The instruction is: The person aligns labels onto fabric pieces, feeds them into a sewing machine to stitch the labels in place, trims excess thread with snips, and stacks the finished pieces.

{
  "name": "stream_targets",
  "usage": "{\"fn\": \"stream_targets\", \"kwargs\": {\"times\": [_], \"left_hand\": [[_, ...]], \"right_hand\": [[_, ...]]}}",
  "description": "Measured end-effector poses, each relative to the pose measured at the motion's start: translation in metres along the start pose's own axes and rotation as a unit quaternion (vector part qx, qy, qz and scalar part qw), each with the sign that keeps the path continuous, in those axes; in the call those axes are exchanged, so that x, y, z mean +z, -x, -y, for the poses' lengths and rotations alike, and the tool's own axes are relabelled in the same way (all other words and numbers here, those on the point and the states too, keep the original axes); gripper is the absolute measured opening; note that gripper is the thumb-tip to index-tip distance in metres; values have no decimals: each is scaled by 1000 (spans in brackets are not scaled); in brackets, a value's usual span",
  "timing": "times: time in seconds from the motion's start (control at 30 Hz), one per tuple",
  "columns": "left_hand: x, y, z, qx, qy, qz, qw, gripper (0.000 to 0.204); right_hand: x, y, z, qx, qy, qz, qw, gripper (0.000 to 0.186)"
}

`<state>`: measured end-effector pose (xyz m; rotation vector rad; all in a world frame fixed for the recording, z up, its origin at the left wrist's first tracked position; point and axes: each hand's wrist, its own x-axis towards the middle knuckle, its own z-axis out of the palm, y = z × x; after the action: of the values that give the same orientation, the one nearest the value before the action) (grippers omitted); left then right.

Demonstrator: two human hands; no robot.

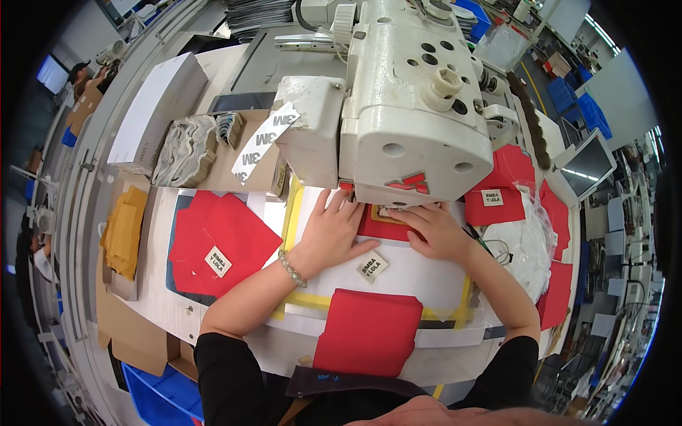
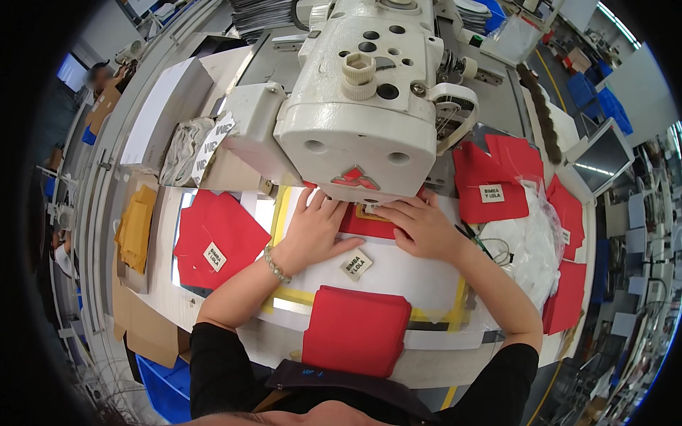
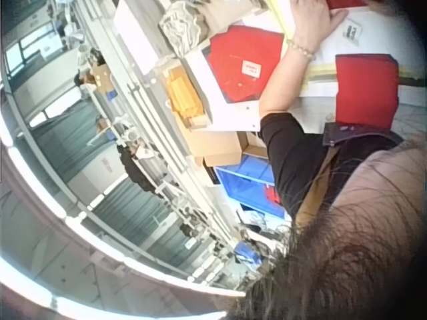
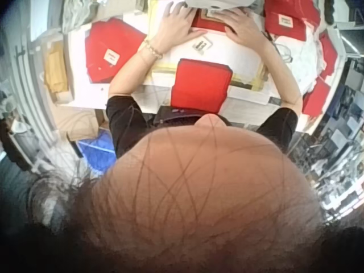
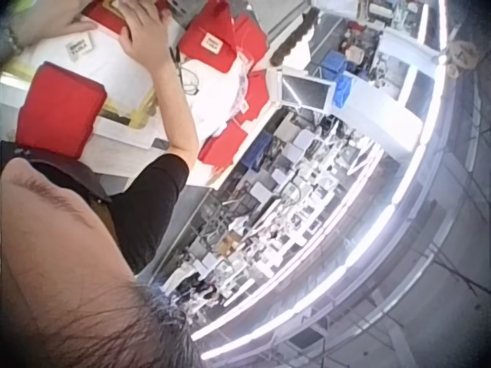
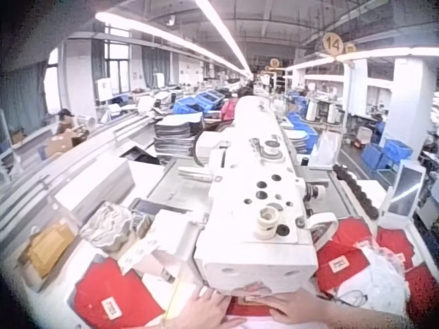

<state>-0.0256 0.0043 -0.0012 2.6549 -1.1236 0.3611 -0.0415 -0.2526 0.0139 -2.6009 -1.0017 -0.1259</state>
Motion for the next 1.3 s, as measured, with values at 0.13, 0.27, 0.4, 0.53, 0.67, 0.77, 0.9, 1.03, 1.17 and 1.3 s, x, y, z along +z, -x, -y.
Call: {"fn": "stream_targets", "kwargs": {"times": [0.13, 0.27, 0.4, 0.53, 0.67, 0.77, 0.9, 1.03, 1.17, 1.3], "left_hand": [[0, 0, 0, -4, -3, -6, 1000, 78], [-1, -1, 0, 0, -4, -14, 1000, 78], [-2, -4, -1, 0, 4, -9, 1000, 78], [-3, -4, -2, -4, 4, 7, 1000, 76], [-3, -5, -3, 1, -4, 0, 1000, 76], [-5, -4, -4, 8, -6, 8, 1000, 77], [-6, -6, -5, 14, -11, 16, 1000, 78], [-3, -6, -3, 8, -14, 22, 1000, 79], [-9, -10, -1, 6, -19, 11, 1000, 76], [-9, -20, 5, -21, -7, 73, 997, 75]], "right_hand": [[2, 1, -1, -24, 32, -14, 999, 49], [2, 0, -1, -27, 26, -15, 999, 49], [1, 1, -3, -18, 16, -12, 1000, 49], [4, 0, -5, -9, -22, 1, 1000, 47], [5, -1, -6, -30, -12, -21, 999, 44], [5, 1, -4, -40, 11, -28, 999, 43], [6, 3, -5, -36, 29, -26, 999, 43], [11, 4, -7, -43, 17, -31, 998, 45], [11, 1, -10, -51, 29, -43, 997, 46], [11, -4, -19, -37, 26, -29, 999, 47]]}}
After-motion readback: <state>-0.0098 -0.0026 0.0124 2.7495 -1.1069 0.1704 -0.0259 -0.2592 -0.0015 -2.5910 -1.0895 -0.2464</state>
